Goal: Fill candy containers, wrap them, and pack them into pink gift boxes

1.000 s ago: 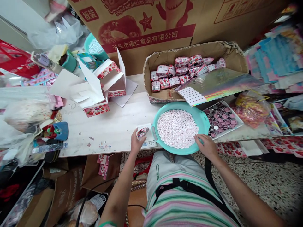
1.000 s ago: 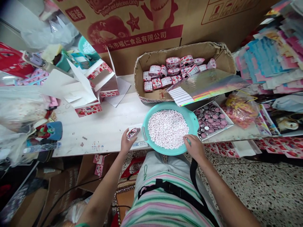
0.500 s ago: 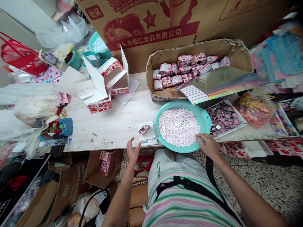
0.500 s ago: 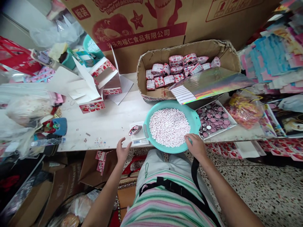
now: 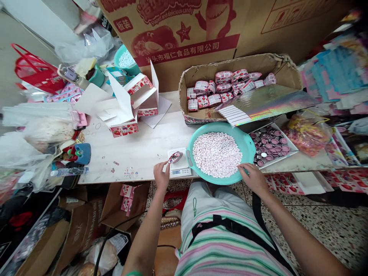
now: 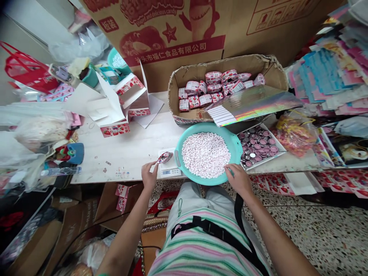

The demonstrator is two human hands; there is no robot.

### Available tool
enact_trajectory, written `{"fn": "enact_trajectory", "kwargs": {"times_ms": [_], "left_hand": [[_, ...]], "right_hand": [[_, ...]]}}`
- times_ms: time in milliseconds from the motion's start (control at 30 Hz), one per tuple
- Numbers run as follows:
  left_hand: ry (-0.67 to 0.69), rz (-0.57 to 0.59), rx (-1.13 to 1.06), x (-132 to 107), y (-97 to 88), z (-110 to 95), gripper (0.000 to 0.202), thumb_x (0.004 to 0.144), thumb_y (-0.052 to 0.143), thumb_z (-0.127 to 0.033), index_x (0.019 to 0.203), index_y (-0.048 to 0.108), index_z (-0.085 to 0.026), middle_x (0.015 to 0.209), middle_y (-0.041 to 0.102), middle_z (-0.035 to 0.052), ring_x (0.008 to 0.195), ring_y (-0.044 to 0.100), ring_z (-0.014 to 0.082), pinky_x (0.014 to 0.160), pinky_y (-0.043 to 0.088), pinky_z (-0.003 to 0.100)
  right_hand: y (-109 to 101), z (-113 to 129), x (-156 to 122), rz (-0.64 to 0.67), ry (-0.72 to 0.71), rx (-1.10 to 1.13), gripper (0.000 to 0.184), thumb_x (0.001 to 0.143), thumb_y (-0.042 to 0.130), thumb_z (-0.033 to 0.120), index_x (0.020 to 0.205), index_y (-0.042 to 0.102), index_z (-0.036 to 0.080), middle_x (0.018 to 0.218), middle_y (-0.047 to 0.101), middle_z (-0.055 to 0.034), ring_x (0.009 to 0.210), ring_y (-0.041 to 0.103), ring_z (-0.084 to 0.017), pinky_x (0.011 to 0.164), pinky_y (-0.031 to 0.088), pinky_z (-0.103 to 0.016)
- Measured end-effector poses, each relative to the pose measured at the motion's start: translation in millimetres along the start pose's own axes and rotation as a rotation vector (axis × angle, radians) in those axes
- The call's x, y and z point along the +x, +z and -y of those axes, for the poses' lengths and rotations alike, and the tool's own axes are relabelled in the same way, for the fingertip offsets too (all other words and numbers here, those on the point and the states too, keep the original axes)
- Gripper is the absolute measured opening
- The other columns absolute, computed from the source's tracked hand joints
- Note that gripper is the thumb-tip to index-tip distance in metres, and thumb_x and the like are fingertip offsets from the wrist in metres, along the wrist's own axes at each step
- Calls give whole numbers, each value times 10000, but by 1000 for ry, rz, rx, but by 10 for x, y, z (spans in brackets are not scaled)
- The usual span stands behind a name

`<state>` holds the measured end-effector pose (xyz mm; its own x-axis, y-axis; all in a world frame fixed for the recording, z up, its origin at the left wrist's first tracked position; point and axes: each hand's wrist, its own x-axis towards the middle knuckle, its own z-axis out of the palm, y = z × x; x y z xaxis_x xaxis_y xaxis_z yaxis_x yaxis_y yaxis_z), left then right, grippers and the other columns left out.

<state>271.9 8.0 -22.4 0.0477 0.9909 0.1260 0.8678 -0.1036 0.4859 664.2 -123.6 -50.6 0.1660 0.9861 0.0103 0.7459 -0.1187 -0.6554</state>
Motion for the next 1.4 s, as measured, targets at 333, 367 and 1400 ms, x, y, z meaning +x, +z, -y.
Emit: {"fn": "enact_trajectory", "kwargs": {"times_ms": [333,367,1400], "left_hand": [[106,136,239,212,-10,-38,150,842,546,-320,846,660,-222,857,660,53,903,535,239,825,385,368],[125,131,236,229,0,-53,156,850,535,-319,847,657,-221,860,660,54,905,535,237,831,382,368],[179,173,132,401,84,-88,288,800,604,-362,1048,571,-219,1007,622,72,990,530,240,889,404,396]], "right_hand": [[-5,42,-10,-6,18,-7,242,886,419,339,867,615,198,905,666,-68,886,586,-216,814,439,-348],[-3,43,-9,-9,21,-6,243,887,419,341,869,614,197,905,666,-69,887,586,-217,815,438,-349],[71,82,66,9,54,-89,247,889,434,346,867,625,190,908,680,-73,872,598,-224,803,438,-351]]}}
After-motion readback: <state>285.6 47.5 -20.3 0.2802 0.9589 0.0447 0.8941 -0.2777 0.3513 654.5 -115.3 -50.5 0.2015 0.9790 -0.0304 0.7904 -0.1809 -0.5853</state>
